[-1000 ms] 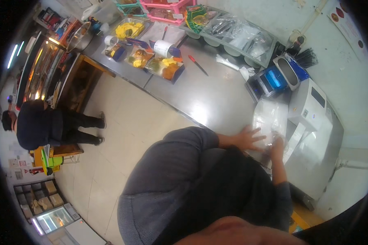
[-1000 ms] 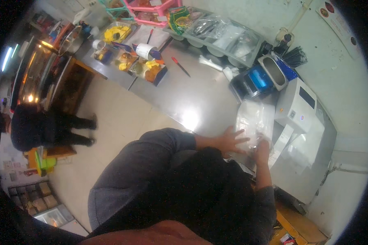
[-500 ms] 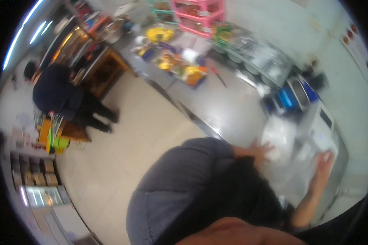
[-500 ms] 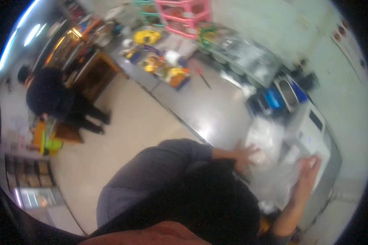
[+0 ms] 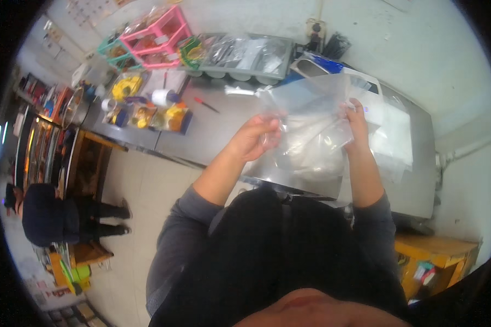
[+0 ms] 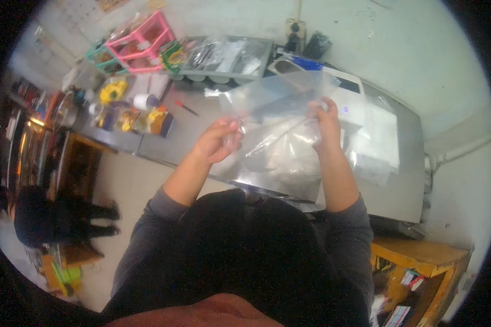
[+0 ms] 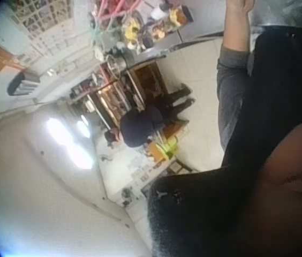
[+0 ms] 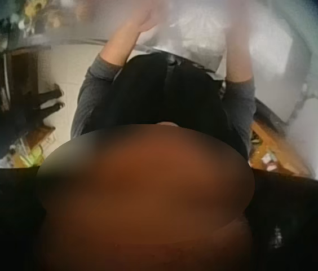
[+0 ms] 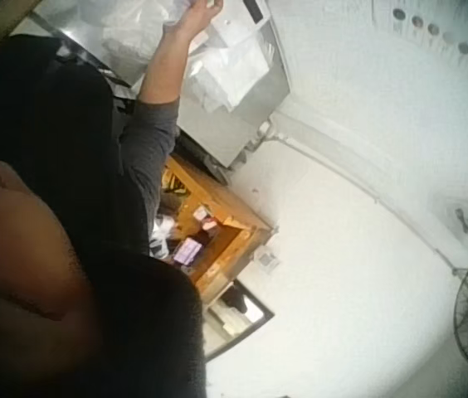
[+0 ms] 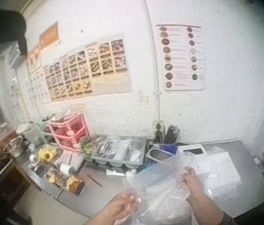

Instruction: The person packs snack boxes into clear plastic bags at a counter. They open the bags, insert the boxes, and seal them before placing them on a nearby wooden counter.

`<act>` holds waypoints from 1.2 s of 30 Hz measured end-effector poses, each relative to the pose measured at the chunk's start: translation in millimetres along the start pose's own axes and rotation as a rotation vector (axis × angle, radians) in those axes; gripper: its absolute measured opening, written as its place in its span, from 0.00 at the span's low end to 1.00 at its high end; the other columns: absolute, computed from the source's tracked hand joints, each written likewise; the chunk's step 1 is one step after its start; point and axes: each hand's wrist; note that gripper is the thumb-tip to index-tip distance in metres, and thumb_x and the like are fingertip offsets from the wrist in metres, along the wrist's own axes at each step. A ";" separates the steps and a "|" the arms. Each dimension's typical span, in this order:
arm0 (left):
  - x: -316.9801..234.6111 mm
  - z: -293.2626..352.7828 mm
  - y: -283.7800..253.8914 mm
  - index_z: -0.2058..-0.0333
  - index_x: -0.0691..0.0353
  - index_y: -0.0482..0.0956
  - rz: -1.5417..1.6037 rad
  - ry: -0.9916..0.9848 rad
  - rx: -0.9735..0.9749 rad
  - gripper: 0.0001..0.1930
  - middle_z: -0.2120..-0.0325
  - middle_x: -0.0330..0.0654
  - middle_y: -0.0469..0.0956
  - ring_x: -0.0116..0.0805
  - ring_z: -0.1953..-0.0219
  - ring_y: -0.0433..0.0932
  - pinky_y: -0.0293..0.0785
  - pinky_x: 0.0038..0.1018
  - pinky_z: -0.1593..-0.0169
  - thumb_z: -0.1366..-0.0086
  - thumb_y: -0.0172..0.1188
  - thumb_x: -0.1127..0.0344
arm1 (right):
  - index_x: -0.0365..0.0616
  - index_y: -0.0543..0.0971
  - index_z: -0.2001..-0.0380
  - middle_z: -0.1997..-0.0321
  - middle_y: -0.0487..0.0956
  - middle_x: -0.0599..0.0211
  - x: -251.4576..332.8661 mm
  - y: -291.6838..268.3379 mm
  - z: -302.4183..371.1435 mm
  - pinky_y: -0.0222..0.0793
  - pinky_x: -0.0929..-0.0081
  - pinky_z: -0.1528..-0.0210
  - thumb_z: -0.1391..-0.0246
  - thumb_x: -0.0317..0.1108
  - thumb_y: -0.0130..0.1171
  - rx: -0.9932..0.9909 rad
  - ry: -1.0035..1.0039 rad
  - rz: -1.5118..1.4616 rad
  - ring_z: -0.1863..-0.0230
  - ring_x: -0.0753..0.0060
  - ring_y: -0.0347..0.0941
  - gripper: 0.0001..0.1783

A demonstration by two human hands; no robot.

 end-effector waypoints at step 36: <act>-87.4 272.4 -228.9 0.55 0.62 0.75 -0.227 0.105 -0.813 0.12 0.70 0.34 0.74 0.27 0.72 0.72 0.68 0.22 0.72 0.37 0.55 0.69 | 0.42 0.73 0.68 0.70 0.76 0.64 -210.6 312.8 153.4 0.70 0.65 0.53 0.40 0.38 0.43 0.711 0.582 -0.769 0.61 0.61 0.74 0.12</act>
Point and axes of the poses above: each hand's wrist, its own z-axis away from the middle knuckle, its own y-axis out of the palm, x = y × z
